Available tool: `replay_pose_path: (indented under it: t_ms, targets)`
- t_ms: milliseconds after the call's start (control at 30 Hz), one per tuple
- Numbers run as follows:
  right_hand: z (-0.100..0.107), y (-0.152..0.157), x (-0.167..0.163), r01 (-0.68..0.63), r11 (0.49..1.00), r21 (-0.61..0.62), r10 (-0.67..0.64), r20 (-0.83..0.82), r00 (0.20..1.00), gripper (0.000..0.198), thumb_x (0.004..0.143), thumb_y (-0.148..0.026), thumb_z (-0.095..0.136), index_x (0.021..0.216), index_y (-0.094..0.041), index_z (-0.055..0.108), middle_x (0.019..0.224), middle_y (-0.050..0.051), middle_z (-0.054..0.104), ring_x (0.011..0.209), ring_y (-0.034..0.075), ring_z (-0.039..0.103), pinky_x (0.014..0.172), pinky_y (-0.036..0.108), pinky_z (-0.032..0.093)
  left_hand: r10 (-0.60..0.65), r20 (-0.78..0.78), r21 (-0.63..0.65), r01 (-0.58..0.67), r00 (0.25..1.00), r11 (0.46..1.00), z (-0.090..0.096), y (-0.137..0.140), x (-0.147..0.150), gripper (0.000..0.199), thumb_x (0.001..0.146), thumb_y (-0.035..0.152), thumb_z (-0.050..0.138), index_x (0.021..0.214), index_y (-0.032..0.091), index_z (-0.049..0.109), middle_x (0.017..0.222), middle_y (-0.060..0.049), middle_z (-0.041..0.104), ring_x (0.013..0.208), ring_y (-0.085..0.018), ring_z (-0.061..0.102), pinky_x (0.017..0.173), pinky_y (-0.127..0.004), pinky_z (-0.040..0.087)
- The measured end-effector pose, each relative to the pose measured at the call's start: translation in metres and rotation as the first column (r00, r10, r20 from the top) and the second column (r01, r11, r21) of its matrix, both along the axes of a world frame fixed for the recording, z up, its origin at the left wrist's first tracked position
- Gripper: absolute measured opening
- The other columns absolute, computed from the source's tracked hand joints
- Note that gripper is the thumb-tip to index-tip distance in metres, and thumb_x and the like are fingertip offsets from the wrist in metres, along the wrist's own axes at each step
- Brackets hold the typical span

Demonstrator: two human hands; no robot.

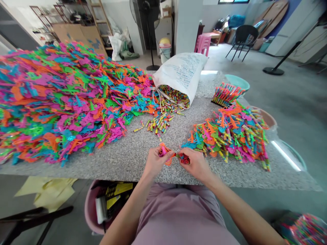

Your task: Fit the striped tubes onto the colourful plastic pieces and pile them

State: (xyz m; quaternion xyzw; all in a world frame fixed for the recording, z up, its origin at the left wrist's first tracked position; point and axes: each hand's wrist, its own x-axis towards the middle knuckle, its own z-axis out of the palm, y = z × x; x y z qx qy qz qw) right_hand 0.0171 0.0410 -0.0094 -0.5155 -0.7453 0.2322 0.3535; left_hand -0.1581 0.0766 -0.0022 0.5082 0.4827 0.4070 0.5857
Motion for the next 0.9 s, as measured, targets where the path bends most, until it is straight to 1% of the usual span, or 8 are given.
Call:
replay_pose_path:
  t_ms: [133,267,500,667,767,833,867,900]
  targets:
    - [-0.015,-0.003,-0.009,0.106,0.994,0.036,-0.104,-0.033,0.994,0.010,0.078,-0.014,0.055,0.085,-0.019,0.060,0.076,0.002,0.062,0.071,0.017,0.058,0.066,0.026,0.044,0.176,0.083,0.013,-0.178,0.981,0.984,-0.012,-0.005,0.016,0.029,0.068,0.037,0.075,0.064,0.014,0.059,0.054,0.006,0.045,0.051,-0.006,0.036,0.050,-0.020,0.029]
    - [-0.020,-0.002,-0.012,0.191,0.981,0.043,-0.188,-0.063,0.980,0.010,0.079,-0.016,0.055,0.086,-0.019,0.061,0.078,0.003,0.063,0.073,0.018,0.060,0.066,0.026,0.044,0.272,0.202,-0.021,-0.274,0.941,0.962,-0.019,-0.008,0.030,0.026,0.070,0.036,0.074,0.072,0.015,0.060,0.060,0.006,0.049,0.055,-0.007,0.041,0.055,-0.020,0.034]
    - [-0.016,-0.003,-0.011,0.208,0.978,0.036,-0.204,-0.077,0.976,0.011,0.077,-0.015,0.056,0.085,-0.020,0.061,0.075,0.002,0.063,0.068,0.018,0.059,0.063,0.026,0.045,0.303,0.419,-0.198,-0.239,0.856,0.951,-0.018,-0.006,0.039,0.029,0.066,0.038,0.078,0.078,0.016,0.064,0.076,0.000,0.064,0.071,-0.011,0.056,0.071,-0.024,0.043]
    - [-0.013,-0.007,-0.012,0.160,0.984,0.079,-0.160,-0.010,0.987,0.025,0.075,-0.010,0.055,0.097,-0.019,0.061,0.094,0.006,0.068,0.086,0.021,0.063,0.074,0.029,0.047,0.261,0.356,-0.149,-0.221,0.897,0.964,-0.020,-0.003,0.043,0.030,0.068,0.041,0.076,0.074,0.015,0.063,0.069,0.002,0.060,0.064,-0.009,0.051,0.064,-0.022,0.040]
    - [-0.002,0.000,0.011,0.147,0.988,0.053,-0.149,0.043,0.988,0.026,0.074,-0.010,0.056,0.097,-0.020,0.062,0.090,0.005,0.070,0.083,0.020,0.065,0.073,0.028,0.048,0.107,0.327,-0.131,-0.067,0.939,0.989,-0.024,0.001,0.039,0.036,0.075,0.048,0.068,0.092,0.017,0.064,0.085,-0.003,0.064,0.075,-0.012,0.057,0.071,-0.025,0.044]
    - [0.012,0.012,0.047,0.283,0.955,0.092,-0.291,0.095,0.952,0.020,0.076,-0.015,0.056,0.095,-0.020,0.062,0.081,0.003,0.069,0.072,0.018,0.064,0.067,0.027,0.047,-0.045,0.224,-0.073,0.062,0.974,0.995,-0.030,0.013,0.026,0.046,0.075,0.047,0.068,0.111,0.020,0.060,0.106,-0.008,0.063,0.087,-0.017,0.061,0.077,-0.029,0.047]
    - [0.020,0.019,0.070,0.402,0.903,0.153,-0.420,0.115,0.900,0.017,0.077,-0.018,0.057,0.093,-0.019,0.063,0.077,0.003,0.068,0.067,0.019,0.063,0.064,0.028,0.046,-0.080,0.123,-0.023,0.083,0.989,0.996,-0.034,0.023,0.015,0.053,0.073,0.045,0.070,0.118,0.021,0.056,0.116,-0.010,0.060,0.094,-0.019,0.061,0.080,-0.032,0.048]
    - [0.029,0.026,0.094,0.548,0.803,0.235,-0.589,0.171,0.790,0.015,0.077,-0.022,0.059,0.091,-0.019,0.063,0.073,0.004,0.068,0.065,0.020,0.063,0.063,0.029,0.045,-0.044,-0.008,0.048,0.045,0.999,0.998,-0.038,0.034,0.001,0.059,0.070,0.041,0.073,0.121,0.021,0.053,0.122,-0.012,0.057,0.099,-0.022,0.060,0.083,-0.035,0.048]
